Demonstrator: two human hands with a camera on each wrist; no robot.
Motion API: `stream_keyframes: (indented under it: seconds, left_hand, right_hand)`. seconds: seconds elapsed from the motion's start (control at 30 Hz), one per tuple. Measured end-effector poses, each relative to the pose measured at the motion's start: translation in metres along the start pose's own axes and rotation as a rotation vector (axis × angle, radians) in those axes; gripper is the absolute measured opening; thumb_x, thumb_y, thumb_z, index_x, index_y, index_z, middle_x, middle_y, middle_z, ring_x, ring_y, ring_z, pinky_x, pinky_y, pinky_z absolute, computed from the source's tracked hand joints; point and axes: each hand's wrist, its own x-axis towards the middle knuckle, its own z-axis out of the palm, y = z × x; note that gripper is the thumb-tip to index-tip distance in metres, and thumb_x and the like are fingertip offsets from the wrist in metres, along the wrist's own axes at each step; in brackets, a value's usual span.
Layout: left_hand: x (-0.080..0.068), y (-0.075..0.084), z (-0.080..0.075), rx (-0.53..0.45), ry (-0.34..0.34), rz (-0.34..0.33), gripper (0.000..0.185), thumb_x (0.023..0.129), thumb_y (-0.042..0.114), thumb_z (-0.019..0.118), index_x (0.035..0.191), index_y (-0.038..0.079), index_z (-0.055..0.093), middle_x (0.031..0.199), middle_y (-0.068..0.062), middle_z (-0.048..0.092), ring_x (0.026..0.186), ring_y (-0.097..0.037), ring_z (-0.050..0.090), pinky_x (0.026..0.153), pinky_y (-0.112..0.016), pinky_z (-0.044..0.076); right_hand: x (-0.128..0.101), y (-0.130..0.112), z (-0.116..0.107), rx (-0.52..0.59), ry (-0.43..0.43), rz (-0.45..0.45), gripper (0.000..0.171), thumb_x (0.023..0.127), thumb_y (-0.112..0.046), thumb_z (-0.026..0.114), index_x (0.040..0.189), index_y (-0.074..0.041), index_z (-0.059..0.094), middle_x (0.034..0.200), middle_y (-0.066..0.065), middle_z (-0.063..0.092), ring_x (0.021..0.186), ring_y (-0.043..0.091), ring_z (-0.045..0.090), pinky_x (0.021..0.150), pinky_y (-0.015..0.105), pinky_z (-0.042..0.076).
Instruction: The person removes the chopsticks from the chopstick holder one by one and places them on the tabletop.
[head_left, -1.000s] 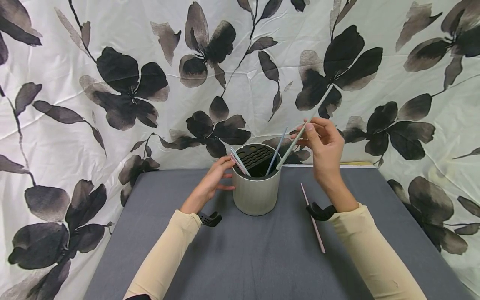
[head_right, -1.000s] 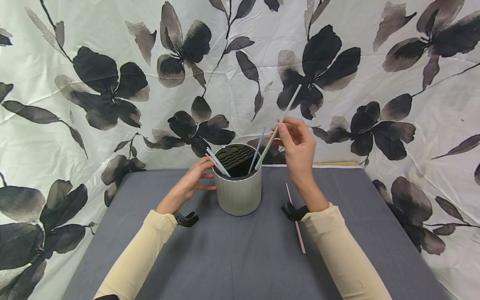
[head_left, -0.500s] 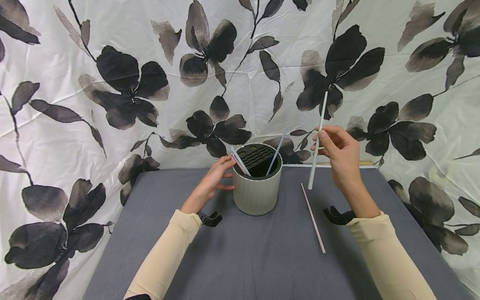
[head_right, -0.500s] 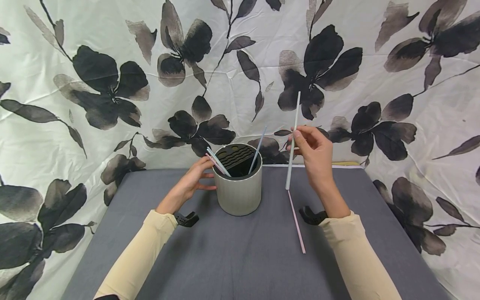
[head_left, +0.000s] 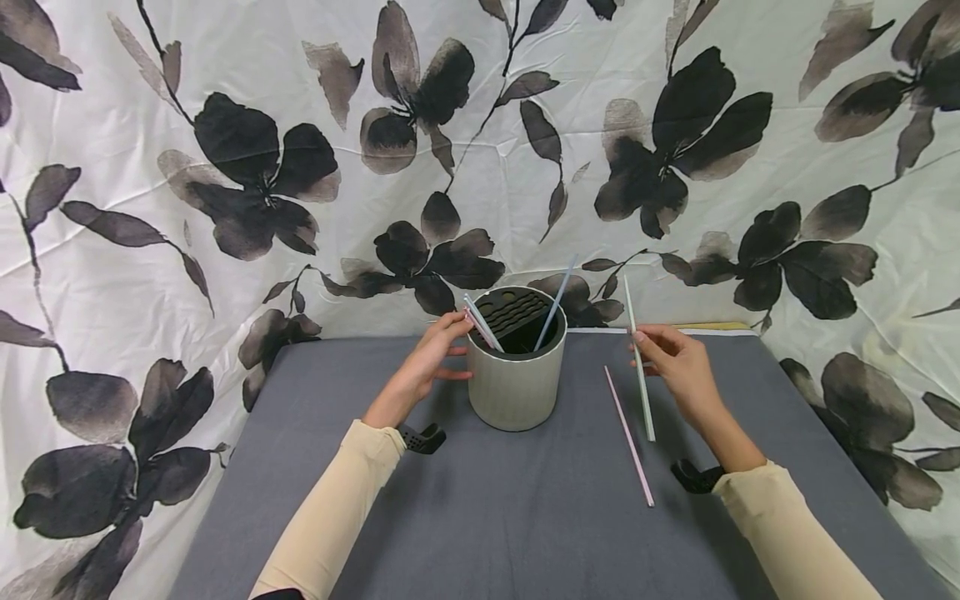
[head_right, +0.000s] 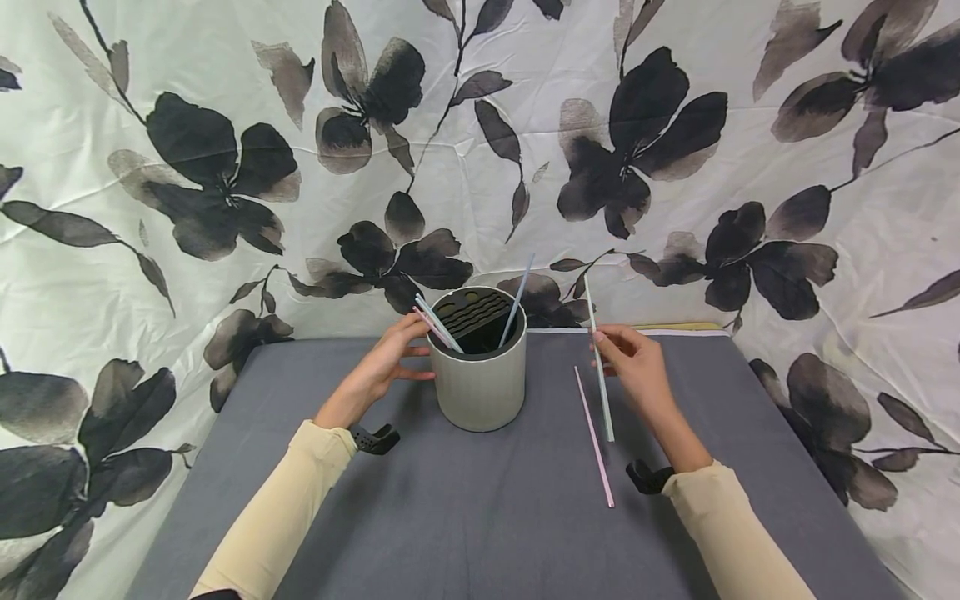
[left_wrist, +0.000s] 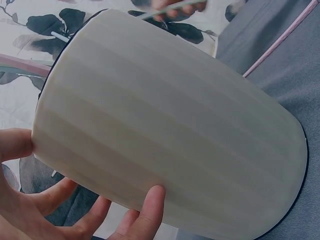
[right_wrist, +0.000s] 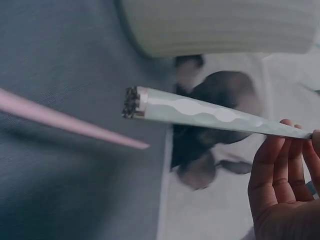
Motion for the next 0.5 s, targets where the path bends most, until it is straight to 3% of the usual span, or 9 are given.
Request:
stream_keyframes:
  seconds: [0.13, 0.3, 0.5]
  left_hand:
    - [0.000, -0.001, -0.001, -0.002, 0.001, 0.000, 0.060, 0.107, 0.043, 0.053, 0.161, 0.023, 0.036, 0.164, -0.008, 0.036, 0.145, -0.041, 0.044, 0.096, -0.056, 0.062]
    - [0.000, -0.001, -0.001, -0.005, 0.001, 0.006, 0.060, 0.107, 0.044, 0.053, 0.161, 0.023, 0.037, 0.165, -0.008, 0.036, 0.145, -0.041, 0.044, 0.096, -0.057, 0.062]
    - [0.002, -0.002, -0.001, -0.010, 0.002, 0.008, 0.060, 0.106, 0.044, 0.054, 0.160, 0.024, 0.037, 0.164, -0.008, 0.037, 0.144, -0.041, 0.045, 0.097, -0.057, 0.062]
  right_hand:
    - [-0.004, 0.025, -0.007, -0.095, 0.010, 0.061, 0.041, 0.105, -0.028, 0.065, 0.131, 0.004, 0.064, 0.087, -0.023, 0.072, 0.076, 0.002, 0.073, 0.067, 0.023, 0.062]
    - [-0.008, 0.053, -0.011, -0.172, 0.029, 0.106, 0.044, 0.105, -0.029, 0.065, 0.131, 0.007, 0.065, 0.085, -0.019, 0.072, 0.074, 0.004, 0.072, 0.065, 0.025, 0.063]
    - [-0.019, 0.075, -0.013, -0.321, 0.071, 0.110, 0.042, 0.103, -0.031, 0.068, 0.126, 0.004, 0.071, 0.077, -0.015, 0.067, 0.065, -0.001, 0.059, 0.056, 0.020, 0.054]
